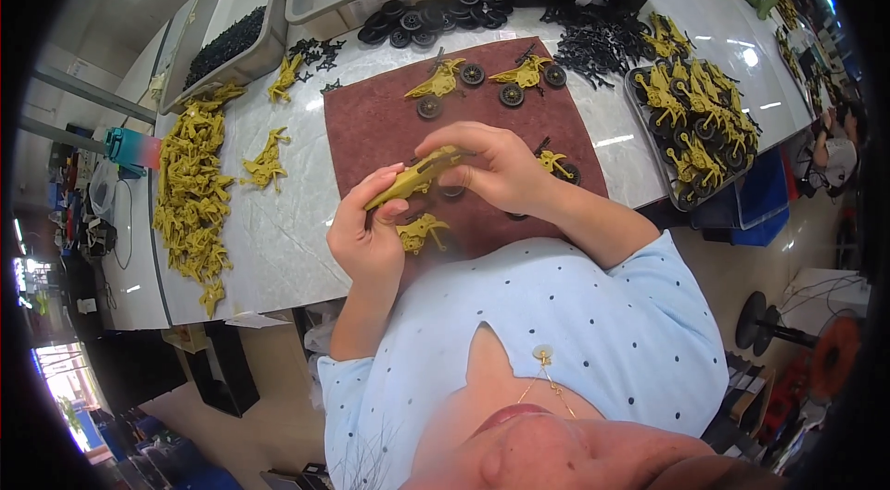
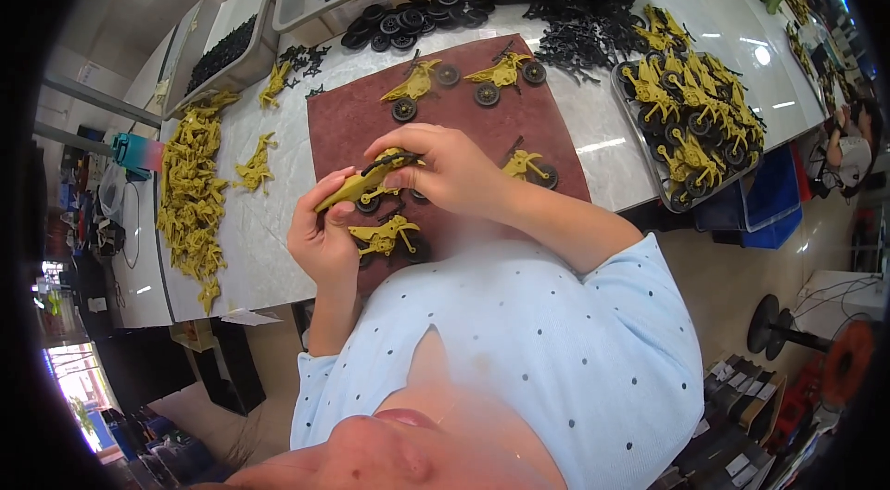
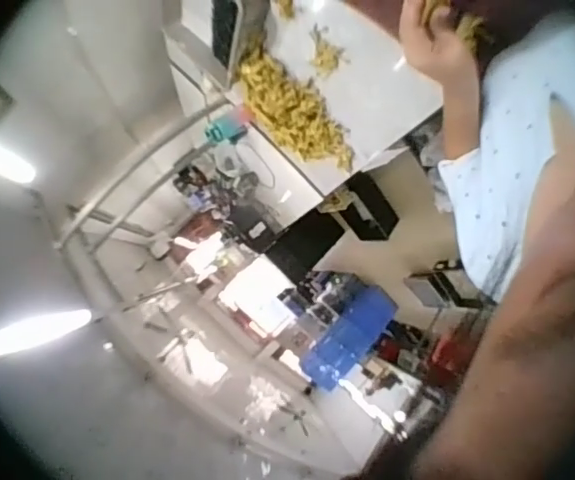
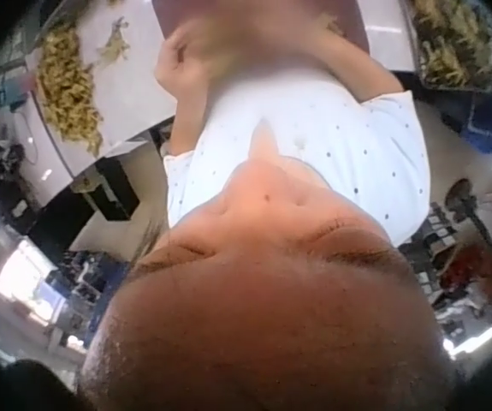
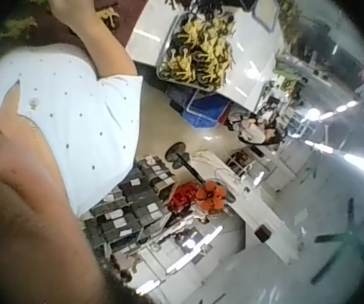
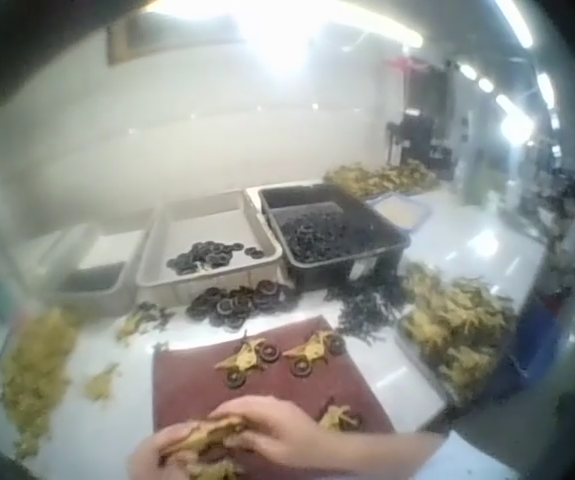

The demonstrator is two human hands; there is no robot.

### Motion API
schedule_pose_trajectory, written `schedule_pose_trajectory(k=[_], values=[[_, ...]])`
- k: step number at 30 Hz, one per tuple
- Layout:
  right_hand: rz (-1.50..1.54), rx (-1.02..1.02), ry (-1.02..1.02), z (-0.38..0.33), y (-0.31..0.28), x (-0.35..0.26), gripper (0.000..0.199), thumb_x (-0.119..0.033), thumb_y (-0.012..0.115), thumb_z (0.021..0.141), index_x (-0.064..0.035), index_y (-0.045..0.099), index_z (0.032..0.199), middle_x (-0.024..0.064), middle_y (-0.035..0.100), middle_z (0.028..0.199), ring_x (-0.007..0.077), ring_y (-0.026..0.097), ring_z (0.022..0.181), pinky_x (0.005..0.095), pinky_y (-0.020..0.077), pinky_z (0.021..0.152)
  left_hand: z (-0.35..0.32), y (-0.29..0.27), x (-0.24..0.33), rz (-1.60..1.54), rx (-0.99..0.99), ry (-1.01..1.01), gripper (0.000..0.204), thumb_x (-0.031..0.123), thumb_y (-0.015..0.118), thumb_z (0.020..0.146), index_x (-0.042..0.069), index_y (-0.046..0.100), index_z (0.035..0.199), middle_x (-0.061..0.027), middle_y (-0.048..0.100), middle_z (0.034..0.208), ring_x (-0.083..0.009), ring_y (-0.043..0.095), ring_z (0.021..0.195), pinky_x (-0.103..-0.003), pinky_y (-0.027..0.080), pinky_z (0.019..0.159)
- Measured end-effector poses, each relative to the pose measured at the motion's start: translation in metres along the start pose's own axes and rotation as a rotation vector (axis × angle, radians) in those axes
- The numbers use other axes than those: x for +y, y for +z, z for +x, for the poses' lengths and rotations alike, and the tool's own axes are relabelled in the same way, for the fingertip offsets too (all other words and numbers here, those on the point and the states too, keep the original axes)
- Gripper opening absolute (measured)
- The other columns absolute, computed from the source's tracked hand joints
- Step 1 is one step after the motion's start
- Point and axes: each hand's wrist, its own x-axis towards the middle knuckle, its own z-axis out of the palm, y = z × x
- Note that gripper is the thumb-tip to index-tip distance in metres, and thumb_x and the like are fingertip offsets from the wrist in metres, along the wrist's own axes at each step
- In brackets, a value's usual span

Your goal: The person assembles toy motorcycles by fitting frame pieces and wheels together by hand, then places the assembled toy motorcycles onto a tray.

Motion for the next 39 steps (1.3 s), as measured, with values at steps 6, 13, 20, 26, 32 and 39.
schedule_pose_trajectory(k=[6, 13, 20, 26, 32, 39], values=[[-0.267, 0.128, -0.456, -0.004, 0.000, 0.010, 0.043, 0.001, 0.075, 0.071, -0.0046, 0.064, 0.112, 0.0094, 0.065, 0.108, 0.0257, 0.063, 0.100, 0.0337, 0.0499, 0.086, 0.001, -0.001, 0.006, 0.015, -0.046, 0.242, 0.025, 0.009, 0.072, 0.083, -0.002, 0.062, 0.102, -0.0192, 0.068, 0.104, -0.0294, 0.067, 0.095, -0.036, 0.053, 0.085], [-0.481, 0.164, -0.690, -0.008, 0.000, 0.009, 0.037, 0.002, 0.075, 0.066, -0.0034, 0.065, 0.101, 0.0099, 0.066, 0.100, 0.0274, 0.064, 0.095, 0.0383, 0.0481, 0.083, 0.008, 0.000, 0.022, 0.365, -0.242, 0.407, 0.031, -0.003, 0.075, 0.071, -0.004, 0.066, 0.101, -0.0166, 0.068, 0.103, -0.0320, 0.066, 0.095, -0.039, 0.052, 0.083], [-0.408, 0.130, -0.529, -0.018, -0.002, 0.005, 0.035, -0.001, 0.076, 0.068, -0.0021, 0.067, 0.102, 0.0085, 0.068, 0.093, 0.0234, 0.065, 0.086, 0.0363, 0.0482, 0.082, 0.005, 0.000, 0.021, 0.287, -0.250, 0.295, 0.026, -0.006, 0.075, 0.072, -0.004, 0.070, 0.098, -0.0144, 0.069, 0.096, -0.0234, 0.066, 0.087, -0.029, 0.051, 0.075], [-0.234, 0.014, -0.056, -0.028, -0.019, -0.017, 0.041, -0.019, 0.077, 0.074, 0.0001, 0.067, 0.108, 0.0100, 0.069, 0.092, 0.0234, 0.065, 0.082, 0.0324, 0.0489, 0.075, 0.006, -0.001, 0.015, 0.092, -0.291, 0.042, 0.030, -0.005, 0.075, 0.071, 0.001, 0.072, 0.100, -0.0107, 0.070, 0.097, -0.0211, 0.068, 0.086, -0.028, 0.053, 0.074], [-0.480, 0.235, -0.618, -0.034, -0.008, -0.006, 0.032, -0.023, 0.069, 0.081, 0.0022, 0.066, 0.101, 0.0112, 0.067, 0.086, 0.0241, 0.065, 0.077, 0.0350, 0.0479, 0.074, 0.009, 0.005, 0.013, 0.004, -0.298, 0.247, 0.033, -0.007, 0.075, 0.070, -0.002, 0.070, 0.102, -0.0140, 0.070, 0.098, -0.0257, 0.067, 0.090, -0.032, 0.054, 0.079], [-0.452, 0.309, -0.646, -0.040, -0.001, -0.006, 0.025, -0.015, 0.067, 0.083, 0.0040, 0.065, 0.099, 0.0115, 0.066, 0.084, 0.0246, 0.064, 0.075, 0.0351, 0.0464, 0.072, 0.004, 0.009, 0.015, 0.061, -0.302, 0.366, 0.031, -0.008, 0.074, 0.070, -0.004, 0.069, 0.101, -0.0160, 0.070, 0.099, -0.0274, 0.067, 0.090, -0.035, 0.053, 0.077]])
